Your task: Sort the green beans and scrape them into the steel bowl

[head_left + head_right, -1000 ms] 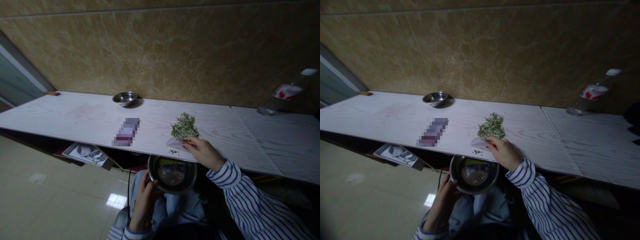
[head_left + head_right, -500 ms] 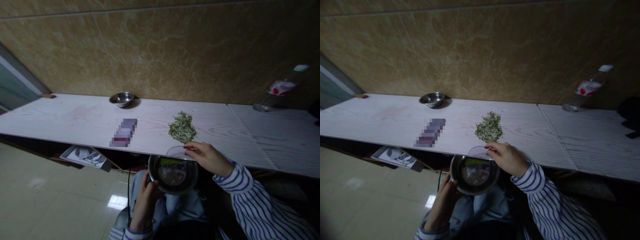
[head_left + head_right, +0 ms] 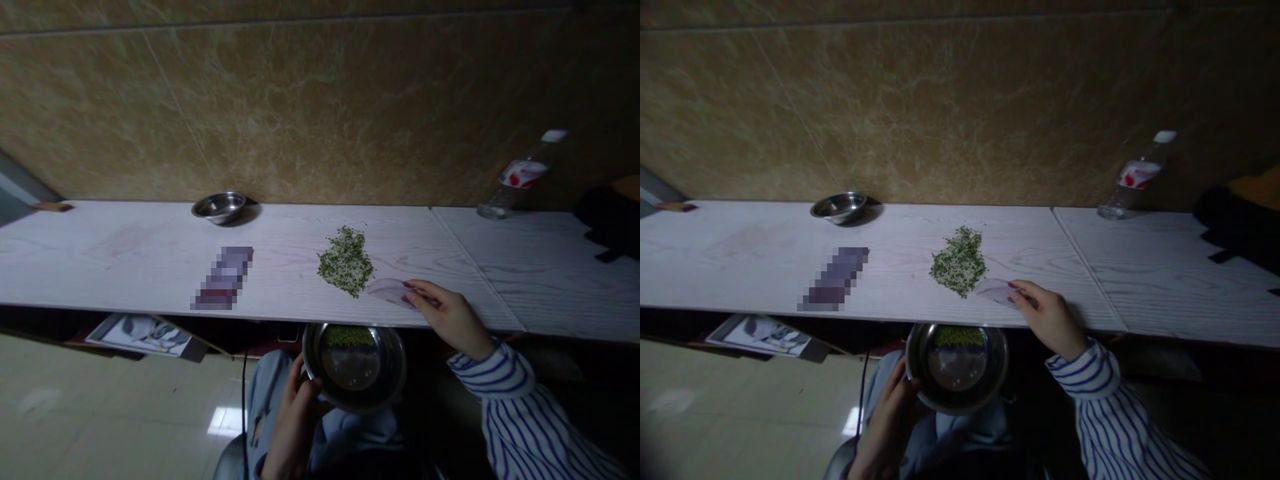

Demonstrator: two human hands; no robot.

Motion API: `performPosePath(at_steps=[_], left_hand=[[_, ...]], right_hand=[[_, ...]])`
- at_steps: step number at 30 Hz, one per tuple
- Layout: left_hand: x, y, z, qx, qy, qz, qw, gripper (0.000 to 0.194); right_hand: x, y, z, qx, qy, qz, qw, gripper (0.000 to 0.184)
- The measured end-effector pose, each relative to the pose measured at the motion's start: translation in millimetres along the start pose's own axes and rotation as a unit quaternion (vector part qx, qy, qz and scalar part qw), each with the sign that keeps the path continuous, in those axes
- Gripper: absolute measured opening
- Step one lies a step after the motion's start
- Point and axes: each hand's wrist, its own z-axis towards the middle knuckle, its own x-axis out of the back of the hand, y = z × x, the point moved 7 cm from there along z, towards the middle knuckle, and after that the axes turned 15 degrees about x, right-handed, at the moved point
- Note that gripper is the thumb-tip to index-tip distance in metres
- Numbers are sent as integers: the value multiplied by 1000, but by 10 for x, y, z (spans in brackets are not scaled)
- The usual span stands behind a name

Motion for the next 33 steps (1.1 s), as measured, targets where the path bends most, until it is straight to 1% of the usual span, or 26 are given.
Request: performPosePath(at_steps=[5, 8, 15, 18, 22, 26, 30, 33], left_hand=[[3, -25, 10, 8, 7, -9, 1000, 63], [26, -39, 48, 13, 4, -4, 1000, 63], [63, -53, 134, 9, -2, 8, 1000, 60], [62, -49, 163, 15, 3, 5, 1000, 63], [46, -43, 203, 17, 9, -18, 1000, 74], [2, -45, 241, 17, 7, -10, 1000, 76], [-45, -54, 273, 20, 12, -14, 1000, 78], [-88, -56, 271, 9, 14, -16, 1000, 77]], right_hand=[[-186, -230, 67, 75, -37, -16, 996, 27], [-294, -315, 156, 107, -59, -21, 992, 25], [-462, -253, 422, 103, -86, -25, 991, 27], [-500, -234, 534, 106, -89, -21, 990, 27], [-526, -218, 683, 118, -84, -15, 989, 27], [-550, -176, 774, 120, -79, 7, 990, 26], [-497, -118, 769, 117, -30, 36, 992, 26], [-424, -73, 723, 108, 11, 38, 993, 26]])
